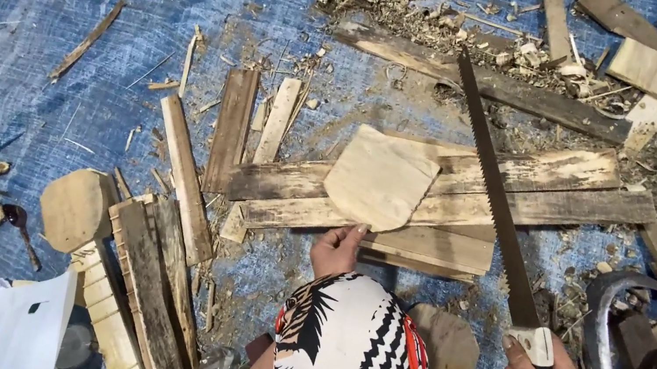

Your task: Using a hand saw to cut a small piece of wood while sitting on a workshop floor.

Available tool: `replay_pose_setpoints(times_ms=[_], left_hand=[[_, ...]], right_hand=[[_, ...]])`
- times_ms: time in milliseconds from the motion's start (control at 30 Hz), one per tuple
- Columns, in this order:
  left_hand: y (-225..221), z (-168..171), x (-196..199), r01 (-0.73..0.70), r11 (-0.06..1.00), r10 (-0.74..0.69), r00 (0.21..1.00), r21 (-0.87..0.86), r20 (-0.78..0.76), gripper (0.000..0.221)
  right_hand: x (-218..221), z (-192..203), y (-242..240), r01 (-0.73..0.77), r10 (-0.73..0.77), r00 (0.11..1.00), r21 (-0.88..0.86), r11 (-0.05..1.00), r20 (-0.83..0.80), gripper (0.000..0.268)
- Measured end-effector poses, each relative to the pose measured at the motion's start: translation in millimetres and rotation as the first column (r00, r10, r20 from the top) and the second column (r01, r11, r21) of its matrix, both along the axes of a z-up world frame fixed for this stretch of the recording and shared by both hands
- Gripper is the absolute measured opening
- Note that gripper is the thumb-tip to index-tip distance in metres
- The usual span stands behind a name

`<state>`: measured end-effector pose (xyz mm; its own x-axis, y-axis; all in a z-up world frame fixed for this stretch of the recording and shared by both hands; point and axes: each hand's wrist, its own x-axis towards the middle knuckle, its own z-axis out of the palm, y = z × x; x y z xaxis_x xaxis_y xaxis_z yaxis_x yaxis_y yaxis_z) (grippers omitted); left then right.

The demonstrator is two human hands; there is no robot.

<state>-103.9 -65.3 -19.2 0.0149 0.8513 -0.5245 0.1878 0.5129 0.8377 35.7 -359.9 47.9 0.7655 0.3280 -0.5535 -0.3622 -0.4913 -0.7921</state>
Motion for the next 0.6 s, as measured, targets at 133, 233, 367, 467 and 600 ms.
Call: replay_pose_setpoints(times_ms=[133, 233, 367, 467, 600], left_hand=[[1, 13, 0, -0.021, 0.996, 0.027, 0.998, -0.090, 0.065, 0.028], [4, 25, -2, 0.053, 0.981, -0.026, 0.989, -0.186, 0.143, 0.027], [6, 22, 0, 0.090, 0.958, -0.089, 0.996, -0.271, 0.018, 0.034], [6, 6, -2, -0.009, 0.968, 0.034, 0.995, -0.249, 0.096, 0.034], [7, 16, 0, -0.037, 0.963, 0.068, 0.992, -0.265, 0.107, 0.032]], right_hand=[[2, -7, -6, -0.007, 0.007, 1.000, 0.001, 1.000, -0.006, 0.028], [0, -5, -6, 0.005, -0.005, 1.000, 0.024, 1.000, 0.007, 0.031], [2, -3, -7, 0.019, -0.019, 0.999, 0.001, 1.000, -0.027, 0.035], [1, -2, -6, 0.011, -0.010, 1.000, 0.011, 1.000, -0.023, 0.032], [3, 1, -2, 0.011, -0.012, 1.000, -0.048, 0.999, -0.026, 0.036]])
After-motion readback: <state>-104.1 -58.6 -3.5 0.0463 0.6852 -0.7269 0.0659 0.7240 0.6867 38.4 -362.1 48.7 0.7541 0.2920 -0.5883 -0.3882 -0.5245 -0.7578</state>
